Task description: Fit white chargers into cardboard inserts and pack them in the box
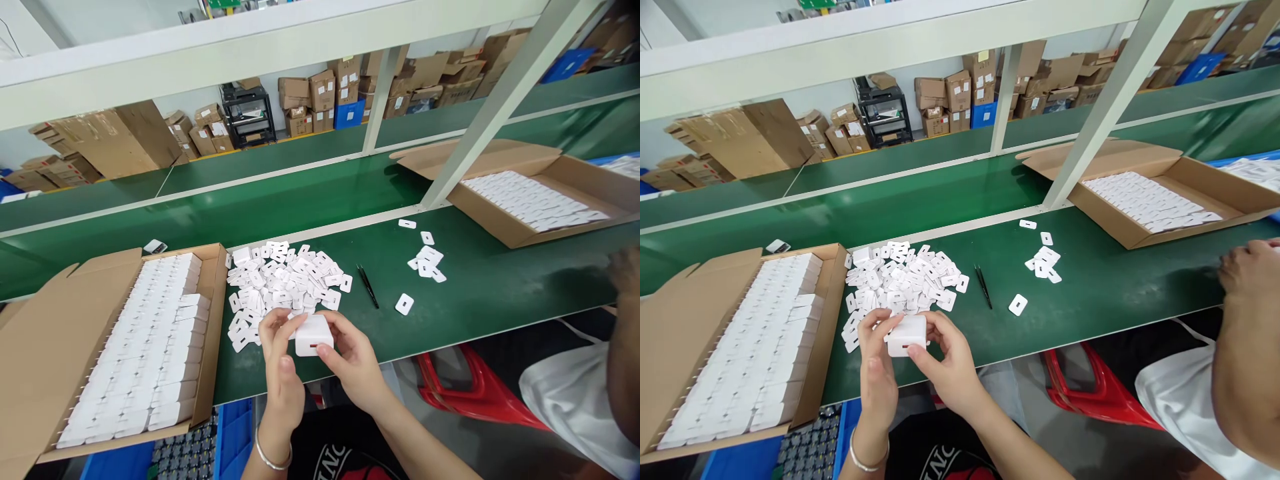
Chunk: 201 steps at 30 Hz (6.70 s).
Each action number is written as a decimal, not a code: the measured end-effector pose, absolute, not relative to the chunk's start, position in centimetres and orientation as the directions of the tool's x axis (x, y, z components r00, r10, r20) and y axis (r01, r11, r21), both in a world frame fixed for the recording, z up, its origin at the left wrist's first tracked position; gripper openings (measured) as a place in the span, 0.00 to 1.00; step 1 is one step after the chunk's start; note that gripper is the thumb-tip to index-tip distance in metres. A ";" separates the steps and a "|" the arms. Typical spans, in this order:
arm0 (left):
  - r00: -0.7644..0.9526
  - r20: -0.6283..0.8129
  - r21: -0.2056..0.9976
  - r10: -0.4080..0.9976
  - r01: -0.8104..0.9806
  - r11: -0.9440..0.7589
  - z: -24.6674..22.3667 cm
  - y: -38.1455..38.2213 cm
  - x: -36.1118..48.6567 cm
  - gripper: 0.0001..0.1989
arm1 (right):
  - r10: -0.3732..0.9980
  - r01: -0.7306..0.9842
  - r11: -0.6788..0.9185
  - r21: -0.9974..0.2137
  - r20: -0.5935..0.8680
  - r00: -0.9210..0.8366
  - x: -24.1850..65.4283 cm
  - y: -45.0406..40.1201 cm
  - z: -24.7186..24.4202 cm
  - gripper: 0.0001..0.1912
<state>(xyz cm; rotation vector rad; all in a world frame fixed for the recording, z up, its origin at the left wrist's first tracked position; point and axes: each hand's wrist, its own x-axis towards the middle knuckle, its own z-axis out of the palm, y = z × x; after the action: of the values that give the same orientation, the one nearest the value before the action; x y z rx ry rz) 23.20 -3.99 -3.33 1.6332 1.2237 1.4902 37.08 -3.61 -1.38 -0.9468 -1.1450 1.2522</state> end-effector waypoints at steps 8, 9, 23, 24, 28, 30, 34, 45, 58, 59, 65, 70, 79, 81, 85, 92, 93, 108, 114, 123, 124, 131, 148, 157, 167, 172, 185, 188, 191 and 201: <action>0.013 0.422 0.862 0.906 0.304 -0.406 -3.3 -3.8 22.5 0.20 | 0.969 -0.135 0.210 -0.968 0.224 -0.104 37.0 -3.4 -2.2 0.20; -0.017 0.432 0.863 0.902 0.297 -0.408 -3.5 -3.8 22.6 0.20 | 0.966 -0.145 0.221 -0.965 0.237 -0.103 36.9 -3.3 -2.3 0.21; -0.044 0.278 0.911 0.960 0.329 -0.249 -4.1 -3.9 23.7 0.23 | 0.984 -0.017 0.177 -0.984 0.177 0.033 36.7 -2.7 -4.1 0.17; -0.046 0.283 0.904 0.958 0.348 -0.250 -4.2 -3.8 23.7 0.23 | 0.984 -0.019 0.174 -0.985 0.174 0.029 36.7 -2.7 -4.1 0.19; -0.036 0.291 0.883 0.956 0.396 -0.253 -4.6 -3.7 24.0 0.22 | 0.986 -0.014 0.159 -0.987 0.158 0.049 36.6 -2.7 -4.6 0.17; -0.032 0.291 0.882 0.956 0.396 -0.255 -4.6 -3.7 24.2 0.21 | 0.986 0.006 0.153 -0.988 0.153 0.066 36.6 -2.7 -5.0 0.15; -0.033 0.303 0.881 0.952 0.391 -0.267 -4.6 -3.8 24.4 0.19 | 0.982 0.004 0.173 -0.985 0.173 0.077 36.4 -2.9 -5.6 0.16; 0.030 0.232 0.971 0.972 0.053 -0.234 -6.0 -3.8 22.6 0.22 | 0.908 0.135 0.419 -0.898 0.414 -0.068 38.1 -2.9 -5.9 0.26; -0.074 0.255 0.683 0.964 0.720 -0.125 1.9 -1.3 15.0 0.26 | 0.891 0.588 0.451 -0.672 0.370 -0.262 39.9 -1.7 -6.8 0.27; -0.083 0.303 0.614 0.949 0.779 -0.127 2.3 0.0 13.4 0.24 | 0.908 0.646 0.402 -0.649 0.376 -0.187 40.6 -1.3 -7.7 0.22; -0.004 0.328 0.238 0.945 0.968 -0.078 0.4 8.8 5.0 0.19 | 0.916 0.802 0.304 -0.513 0.389 -0.098 44.4 -0.2 -11.8 0.21; 0.012 0.312 0.109 0.950 0.993 -0.048 -2.1 10.8 2.3 0.19 | 0.912 0.814 0.338 -0.473 0.379 -0.158 44.9 -0.6 -11.9 0.20; -0.053 0.251 -0.161 0.966 0.982 0.095 -1.9 10.5 1.5 0.20 | 0.916 0.845 0.307 -0.437 0.377 -0.138 44.3 -0.6 -11.9 0.21; -0.062 0.255 -0.200 0.965 0.973 0.115 -0.8 11.8 2.5 0.21 | 0.914 0.847 0.308 -0.433 0.382 -0.137 44.2 -0.5 -11.9 0.21; -0.027 0.336 -0.118 0.942 0.991 0.071 1.6 16.4 8.5 0.20 | 0.919 0.839 0.303 -0.452 0.371 -0.132 44.2 -0.4 -12.0 0.19; 0.217 0.174 0.055 0.961 0.972 -0.229 -1.6 28.4 22.7 0.29 | 0.904 0.776 0.359 -0.518 0.399 -0.152 44.6 -0.2 -11.7 0.07; 0.223 0.149 0.094 0.963 0.967 -0.238 -2.4 29.7 24.0 0.29 | 0.905 0.772 0.361 -0.523 0.397 -0.154 44.7 -0.1 -11.6 0.06; 0.294 0.289 0.677 0.911 0.610 -0.412 -0.9 23.3 26.1 0.27 | 0.907 0.831 0.362 -0.422 0.367 -0.209 43.7 -0.3 -9.5 0.12; 0.213 0.412 0.845 0.886 0.273 -0.459 2.7 12.0 25.0 0.26 | 0.899 0.814 0.352 -0.462 0.409 -0.157 43.6 -0.3 -10.2 0.13; 0.180 0.395 0.907 0.901 0.076 -0.414 3.3 4.1 24.0 0.25 | 0.907 0.552 0.279 -0.786 0.404 0.117 44.3 -0.7 -9.7 0.10; 0.179 0.382 0.914 0.907 0.075 -0.400 3.4 3.5 23.9 0.25 | 0.901 0.498 0.269 -0.825 0.397 0.172 44.3 -0.9 -9.2 0.09; 0.228 0.260 0.963 0.938 0.008 -0.269 3.0 0.6 23.3 0.28 | 0.841 0.209 0.469 -0.858 0.506 0.193 43.0 -3.1 -2.2 0.10; 0.267 0.284 0.924 0.921 0.180 -0.337 2.2 -1.7 22.3 0.25 | 0.724 0.423 0.675 -0.605 0.653 -0.223 40.1 -4.1 3.0 0.27; 0.292 0.271 0.903 0.917 0.253 -0.347 2.4 -2.0 22.5 0.18 | 0.750 0.409 0.655 -0.635 0.613 -0.249 40.3 -4.4 3.0 0.28; 0.253 0.372 0.881 0.893 0.207 -0.426 0.7 -2.5 22.7 0.18 | 0.983 -0.073 0.083 -0.994 0.094 -0.159 38.7 -3.0 -0.6 0.20; 0.271 0.450 0.788 0.851 0.327 -0.521 0.1 -3.0 23.1 0.16 | 0.992 -0.115 0.026 -0.993 0.040 -0.123 37.5 -3.0 -0.2 0.17; 0.208 0.344 0.918 0.915 0.129 -0.375 -0.6 -3.2 23.2 0.18 | 0.997 -0.169 0.011 -0.986 0.023 -0.070 37.5 -3.4 -0.5 0.19; 0.165 0.314 0.935 0.935 0.115 -0.334 -0.4 -3.2 23.2 0.24 | 0.997 -0.205 0.002 -0.979 0.017 -0.071 37.2 -3.3 -0.6 0.17; 0.126 0.269 0.953 0.955 0.109 -0.282 -0.5 -3.3 23.0 0.31 | 0.998 -0.235 0.027 -0.972 0.038 -0.043 37.0 -3.2 -1.0 0.15; 0.204 0.388 0.894 0.899 0.154 -0.421 -2.5 -3.1 23.2 0.17 | 0.985 -0.141 0.156 -0.978 0.165 -0.053 37.4 -3.2 -2.4 0.19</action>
<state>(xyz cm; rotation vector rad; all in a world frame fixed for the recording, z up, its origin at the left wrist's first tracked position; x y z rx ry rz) 23.15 -3.07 -2.54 1.7410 0.9919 1.2758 37.39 -3.20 -2.37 -0.9594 -1.2261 1.1974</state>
